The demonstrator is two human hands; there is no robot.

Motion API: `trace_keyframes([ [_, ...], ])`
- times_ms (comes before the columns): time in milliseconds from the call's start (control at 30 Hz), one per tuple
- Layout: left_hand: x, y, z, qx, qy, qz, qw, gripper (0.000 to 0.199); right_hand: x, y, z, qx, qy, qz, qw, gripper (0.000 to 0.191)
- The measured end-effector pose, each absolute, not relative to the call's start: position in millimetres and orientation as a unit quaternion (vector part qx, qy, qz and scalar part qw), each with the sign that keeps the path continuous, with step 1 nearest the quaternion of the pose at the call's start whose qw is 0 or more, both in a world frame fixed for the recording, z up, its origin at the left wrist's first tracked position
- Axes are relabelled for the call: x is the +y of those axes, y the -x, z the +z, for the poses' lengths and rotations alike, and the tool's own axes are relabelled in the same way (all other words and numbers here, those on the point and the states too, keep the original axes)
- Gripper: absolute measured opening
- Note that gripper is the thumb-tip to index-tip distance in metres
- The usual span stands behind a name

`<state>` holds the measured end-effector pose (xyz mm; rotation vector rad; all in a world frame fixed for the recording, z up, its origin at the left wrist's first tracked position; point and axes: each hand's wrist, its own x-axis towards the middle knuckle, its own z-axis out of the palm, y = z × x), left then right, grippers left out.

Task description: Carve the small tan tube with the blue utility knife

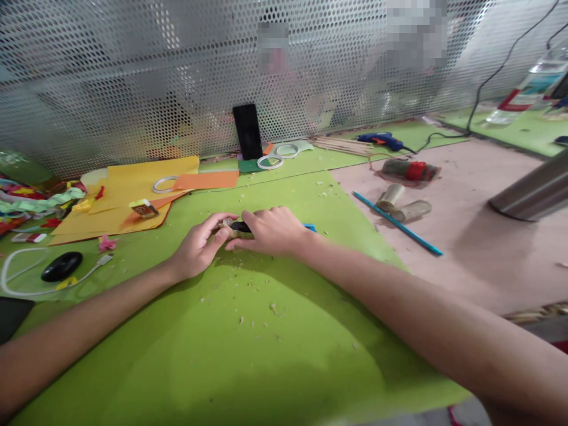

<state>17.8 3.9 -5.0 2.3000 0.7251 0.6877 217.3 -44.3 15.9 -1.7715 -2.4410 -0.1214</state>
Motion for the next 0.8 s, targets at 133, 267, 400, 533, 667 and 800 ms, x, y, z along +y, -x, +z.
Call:
trace_keyframes([
  [133, 3.2, -18.2, -5.0, 0.28, -0.868, 0.265, 0.312, 0.037, -45.3, -217.7, 19.7, -0.786, 0.613, -0.055, 0.056, 0.085],
  [267, 2.3, -18.1, -4.8, 0.283, -0.871, 0.258, 0.308, 0.038, -46.5, -218.1, 20.3, -0.784, 0.614, -0.077, 0.05, 0.087],
  [400, 1.9, -17.6, -4.4, 0.281, -0.875, 0.255, 0.3, 0.04, -46.8, -216.5, 19.1, -0.795, 0.598, -0.091, 0.049, 0.087],
  [533, 2.5, -17.9, -3.9, 0.279, -0.874, 0.254, 0.306, 0.04, -46.7, -216.1, 17.6, -0.801, 0.587, -0.105, 0.049, 0.085],
  [667, 3.2, -18.3, -4.3, 0.288, -0.873, 0.253, 0.302, 0.041, -46.5, -216.2, 15.8, -0.806, 0.578, -0.119, 0.051, 0.083],
  [800, 3.7, -18.2, -5.6, 0.291, -0.871, 0.255, 0.302, 0.041, -46.3, -215.8, 14.2, -0.801, 0.582, -0.129, 0.048, 0.084],
])
